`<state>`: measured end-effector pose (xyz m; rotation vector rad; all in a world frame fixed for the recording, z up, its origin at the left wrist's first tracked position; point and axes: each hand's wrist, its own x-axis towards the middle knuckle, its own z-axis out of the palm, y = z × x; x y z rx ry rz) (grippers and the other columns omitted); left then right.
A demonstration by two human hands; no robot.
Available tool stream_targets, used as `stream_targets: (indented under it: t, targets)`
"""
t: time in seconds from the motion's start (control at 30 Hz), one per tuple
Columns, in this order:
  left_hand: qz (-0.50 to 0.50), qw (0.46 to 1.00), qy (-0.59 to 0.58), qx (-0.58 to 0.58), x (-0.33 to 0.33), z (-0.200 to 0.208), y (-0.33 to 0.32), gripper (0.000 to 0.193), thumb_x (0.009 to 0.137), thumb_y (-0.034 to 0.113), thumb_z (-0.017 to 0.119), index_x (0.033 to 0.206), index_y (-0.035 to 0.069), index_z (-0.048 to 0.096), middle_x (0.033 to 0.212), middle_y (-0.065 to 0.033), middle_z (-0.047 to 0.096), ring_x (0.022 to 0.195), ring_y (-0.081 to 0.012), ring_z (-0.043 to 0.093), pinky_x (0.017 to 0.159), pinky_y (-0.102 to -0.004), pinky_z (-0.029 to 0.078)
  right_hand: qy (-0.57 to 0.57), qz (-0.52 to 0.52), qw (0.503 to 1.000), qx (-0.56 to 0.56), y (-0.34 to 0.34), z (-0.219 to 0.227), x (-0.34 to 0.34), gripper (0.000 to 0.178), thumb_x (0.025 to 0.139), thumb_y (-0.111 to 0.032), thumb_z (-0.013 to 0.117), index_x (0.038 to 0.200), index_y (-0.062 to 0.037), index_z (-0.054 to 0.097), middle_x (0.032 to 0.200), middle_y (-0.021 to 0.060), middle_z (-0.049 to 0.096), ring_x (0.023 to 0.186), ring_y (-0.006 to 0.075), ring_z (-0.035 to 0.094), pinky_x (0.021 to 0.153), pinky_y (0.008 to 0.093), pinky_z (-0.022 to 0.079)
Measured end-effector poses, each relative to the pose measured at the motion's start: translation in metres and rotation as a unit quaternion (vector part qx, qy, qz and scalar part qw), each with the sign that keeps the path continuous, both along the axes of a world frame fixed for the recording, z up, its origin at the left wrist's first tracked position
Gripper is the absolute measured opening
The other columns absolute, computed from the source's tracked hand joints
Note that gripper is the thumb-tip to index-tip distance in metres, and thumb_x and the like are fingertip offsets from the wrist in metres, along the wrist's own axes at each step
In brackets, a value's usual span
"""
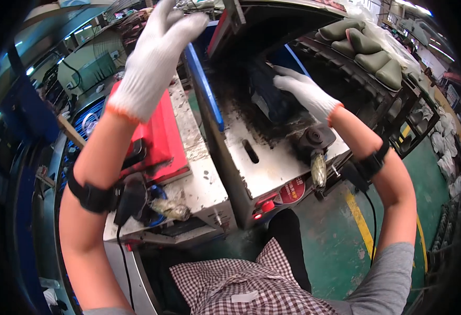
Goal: Insert shoe components into a heat-press lasting machine and then transfer them to a conveyor belt.
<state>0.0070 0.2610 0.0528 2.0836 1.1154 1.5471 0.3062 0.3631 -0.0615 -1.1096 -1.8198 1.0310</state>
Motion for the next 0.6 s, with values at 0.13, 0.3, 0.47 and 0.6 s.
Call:
stream_targets:
  t: [0.13,0.3,0.47,0.6]
  targets:
    - [-0.079,0.993,-0.038,0.075,0.037,0.036,0.088,0.089,0.103,0.042,0.065,0.167,-0.003,0.022,0.158,-0.0309,0.046,0.147,-0.0315,0.048,0.122,-0.0413,0.038,-0.183,-0.051,0.982,0.01,0.072,-0.011,0.007,0.087,0.094,-0.05,0.064,0.165,-0.0056,0.04,0.162,0.0282,0.047,0.145,0.0365,0.053,0.121,0.0385,0.04]
    - [-0.052,0.994,0.06,0.07,0.066,0.076,0.143,0.063,0.104,0.041,0.06,0.146,-0.005,0.056,0.138,-0.0194,0.065,0.127,-0.0278,0.06,0.11,-0.0397,0.046,-0.512,-0.019,0.857,0.053,0.08,-0.036,-0.007,0.102,0.087,-0.07,0.063,0.171,-0.0241,0.029,0.156,0.0393,0.045,0.145,0.0505,0.048,0.122,0.0487,0.04]
    - [-0.108,0.986,0.109,0.067,0.06,0.089,0.143,0.012,0.089,0.018,0.066,0.085,0.008,0.072,0.081,-0.003,0.067,0.071,-0.0131,0.059,0.063,-0.0323,0.047,-0.52,0.032,0.852,0.042,0.092,-0.035,-0.016,0.109,0.086,-0.073,0.062,0.173,-0.0222,0.02,0.154,0.0413,0.046,0.143,0.0524,0.049,0.12,0.0506,0.041]
    - [-0.063,0.993,0.081,-0.066,0.073,0.084,0.158,0.013,0.087,0.016,0.062,0.083,0.005,0.069,0.081,-0.0055,0.065,0.073,-0.0152,0.058,0.066,-0.0335,0.047,-0.531,0.03,0.846,0.038,0.093,-0.037,-0.002,0.113,0.086,-0.075,0.062,0.173,-0.0184,0.019,0.15,0.0409,0.05,0.139,0.0518,0.053,0.117,0.0508,0.043]
